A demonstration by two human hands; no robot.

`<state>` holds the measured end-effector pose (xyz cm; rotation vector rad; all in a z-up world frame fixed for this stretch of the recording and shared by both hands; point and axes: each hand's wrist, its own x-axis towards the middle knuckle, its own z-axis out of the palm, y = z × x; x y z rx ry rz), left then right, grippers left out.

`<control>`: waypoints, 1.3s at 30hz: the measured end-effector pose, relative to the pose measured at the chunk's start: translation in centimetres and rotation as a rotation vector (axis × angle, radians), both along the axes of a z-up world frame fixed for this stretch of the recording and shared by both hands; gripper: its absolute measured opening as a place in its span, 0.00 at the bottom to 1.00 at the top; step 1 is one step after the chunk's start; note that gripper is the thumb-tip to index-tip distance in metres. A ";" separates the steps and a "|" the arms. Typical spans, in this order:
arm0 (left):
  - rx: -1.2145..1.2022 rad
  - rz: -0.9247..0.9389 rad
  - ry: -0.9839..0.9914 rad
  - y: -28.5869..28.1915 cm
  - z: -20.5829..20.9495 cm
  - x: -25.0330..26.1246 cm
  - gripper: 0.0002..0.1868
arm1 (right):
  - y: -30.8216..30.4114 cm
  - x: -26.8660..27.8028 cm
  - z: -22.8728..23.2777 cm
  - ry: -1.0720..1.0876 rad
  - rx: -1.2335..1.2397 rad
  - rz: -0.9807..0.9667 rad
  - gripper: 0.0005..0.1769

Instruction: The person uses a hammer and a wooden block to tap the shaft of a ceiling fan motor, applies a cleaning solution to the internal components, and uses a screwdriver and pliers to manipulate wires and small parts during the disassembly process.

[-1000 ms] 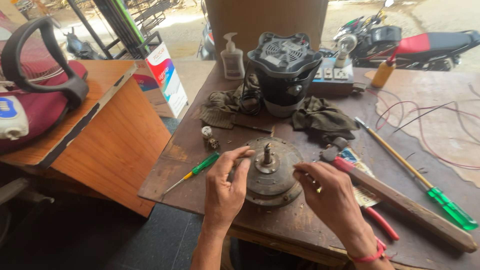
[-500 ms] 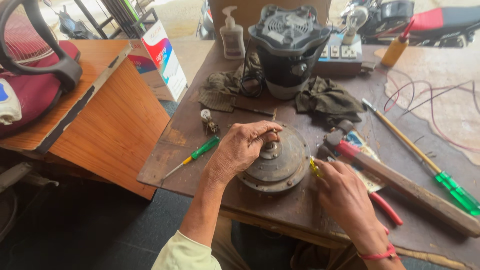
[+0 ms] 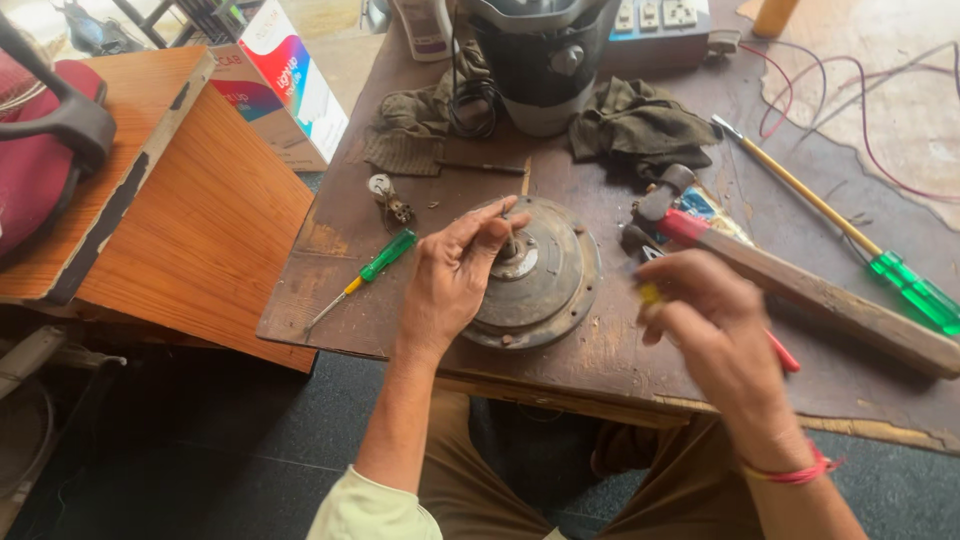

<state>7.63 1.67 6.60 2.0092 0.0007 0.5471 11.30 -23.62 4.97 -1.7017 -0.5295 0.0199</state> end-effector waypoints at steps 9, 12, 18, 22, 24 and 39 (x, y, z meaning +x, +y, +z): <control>-0.219 -0.008 -0.106 -0.6 -1.7 -0.9 0.17 | 5.4 -2.1 1.8 -0.438 -0.367 -0.072 0.09; -0.260 -0.013 -0.067 -0.6 -1.5 -0.9 0.16 | 6.5 -1.6 1.9 -0.535 -0.369 -0.091 0.07; -0.278 -0.019 -0.044 -0.4 -1.4 -0.7 0.15 | 7.3 -1.5 1.7 -0.506 -0.367 -0.101 0.07; -0.268 -0.006 -0.026 -0.3 -1.5 -0.6 0.16 | 7.2 -1.6 1.7 -0.505 -0.354 -0.089 0.07; -0.268 0.000 -0.018 -0.3 -1.4 -0.6 0.16 | 7.2 -1.7 1.8 -0.496 -0.347 -0.082 0.07; -0.240 -0.022 0.018 0.2 -1.1 -0.7 0.17 | 6.8 1.8 -0.2 -0.598 -0.299 0.092 0.09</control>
